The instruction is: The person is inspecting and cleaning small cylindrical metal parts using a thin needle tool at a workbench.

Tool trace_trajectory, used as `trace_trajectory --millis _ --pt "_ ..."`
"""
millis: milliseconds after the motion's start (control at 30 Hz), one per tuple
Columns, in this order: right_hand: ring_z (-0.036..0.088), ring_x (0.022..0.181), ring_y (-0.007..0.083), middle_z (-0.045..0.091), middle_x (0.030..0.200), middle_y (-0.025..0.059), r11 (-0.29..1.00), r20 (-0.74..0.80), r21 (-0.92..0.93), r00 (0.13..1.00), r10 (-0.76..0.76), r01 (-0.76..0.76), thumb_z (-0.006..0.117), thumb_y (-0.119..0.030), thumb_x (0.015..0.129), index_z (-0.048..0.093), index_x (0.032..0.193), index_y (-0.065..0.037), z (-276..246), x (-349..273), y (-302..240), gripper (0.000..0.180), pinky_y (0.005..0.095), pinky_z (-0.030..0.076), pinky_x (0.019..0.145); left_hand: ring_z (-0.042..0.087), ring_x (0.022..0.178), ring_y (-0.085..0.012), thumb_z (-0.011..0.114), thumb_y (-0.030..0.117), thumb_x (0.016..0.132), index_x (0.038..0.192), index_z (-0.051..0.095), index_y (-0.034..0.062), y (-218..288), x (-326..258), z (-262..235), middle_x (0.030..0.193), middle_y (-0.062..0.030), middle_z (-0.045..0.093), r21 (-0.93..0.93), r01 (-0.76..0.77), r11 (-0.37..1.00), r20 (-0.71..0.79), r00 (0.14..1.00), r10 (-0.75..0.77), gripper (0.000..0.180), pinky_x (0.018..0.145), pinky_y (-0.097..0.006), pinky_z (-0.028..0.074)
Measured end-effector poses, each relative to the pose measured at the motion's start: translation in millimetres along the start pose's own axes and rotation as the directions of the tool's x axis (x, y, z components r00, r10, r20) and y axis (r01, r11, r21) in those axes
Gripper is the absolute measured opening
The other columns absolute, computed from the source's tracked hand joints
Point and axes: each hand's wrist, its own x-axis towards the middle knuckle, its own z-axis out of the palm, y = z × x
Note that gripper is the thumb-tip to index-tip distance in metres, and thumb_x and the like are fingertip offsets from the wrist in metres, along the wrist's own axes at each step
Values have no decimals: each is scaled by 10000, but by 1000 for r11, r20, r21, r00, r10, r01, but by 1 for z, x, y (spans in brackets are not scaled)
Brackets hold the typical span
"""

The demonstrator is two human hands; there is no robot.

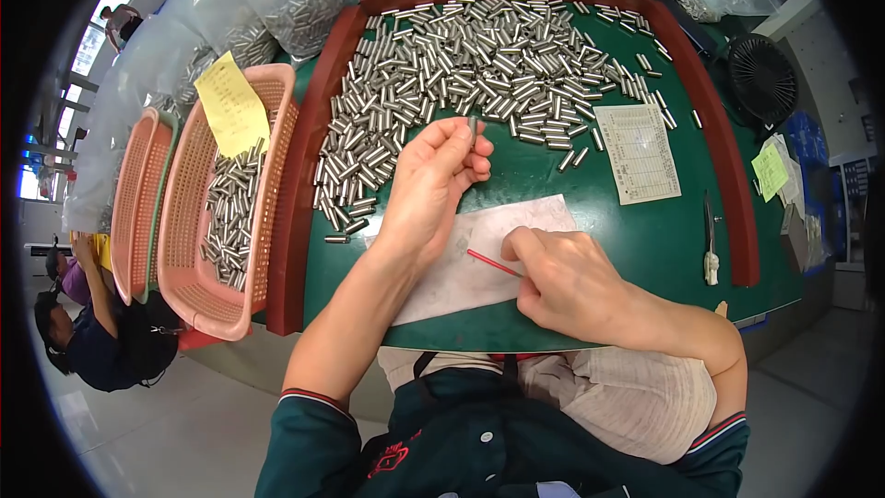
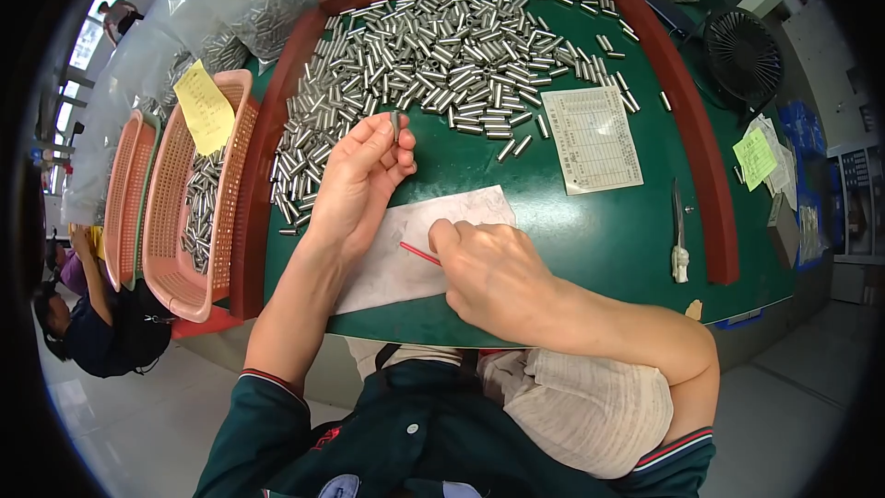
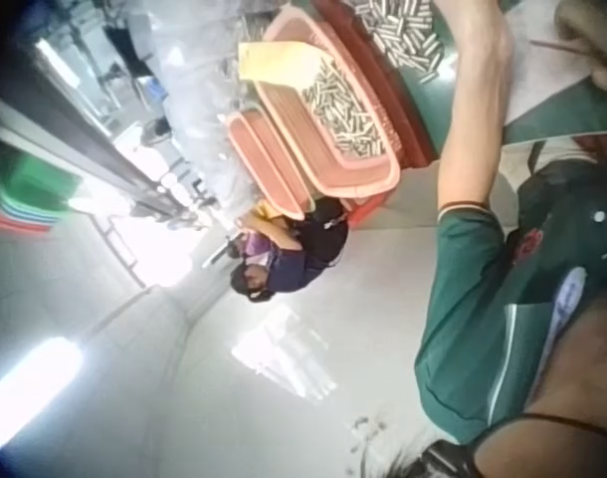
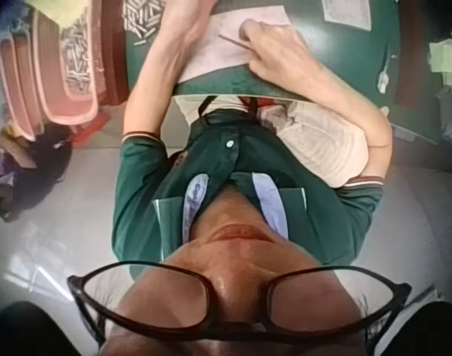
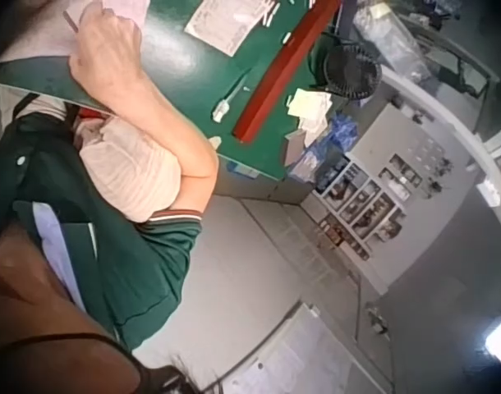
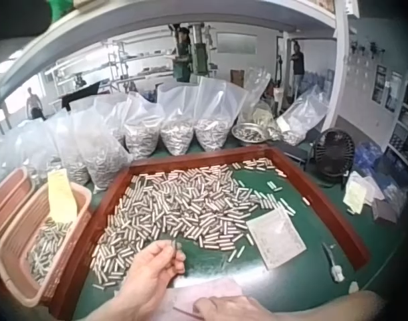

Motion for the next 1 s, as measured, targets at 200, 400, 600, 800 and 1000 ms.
trace_trajectory --millis 200,400,600,800,1000 --pt "544 490 123 558 629 67 939 -300 339 952 57 51 584 69 607 627 730 7 -28 2 10 144 238 434 452 513 700 -100 517 151 907 988 517 11 -4 -4 1 828 -46 566 44 38 998 27 999 -39 162 681 -233 445" --pt "582 623 251 524 671 91 989 -291 -138 952 -97 58 616 -16 618 519 719 -7 -10 3 18 140 367 465 467 510 701 -94 514 148 908 990 521 13 -4 -2 2 824 -43 564 58 33 998 37 999 -35 158 679 -224 445" --pt "590 578 267 540 661 129 914 -147 -396 989 29 -86 578 13 605 500 715 2 -1 7 15 135 364 480 479 511 705 -93 511 159 910 997 524 12 -5 0 2 819 -39 565 62 42 997 49 998 -45 171 682 -230 444" --pt "535 526 62 591 646 46 887 -293 442 913 283 -133 576 23 662 605 730 24 -38 5 24 74 197 419 490 516 699 -92 515 165 909 988 526 22 -3 -2 -1 821 -37 568 57 33 998 47 998 -36 164 681 -226 436" --pt "580 616 103 601 744 64 346 -244 936 825 509 63 534 -92 869 582 885 13 -54 4 41 117 212 456 544 508 675 -87 512 147 908 959 545 35 -5 -6 6 797 -30 561 55 109 992 117 986 -115 128 672 -222 436"
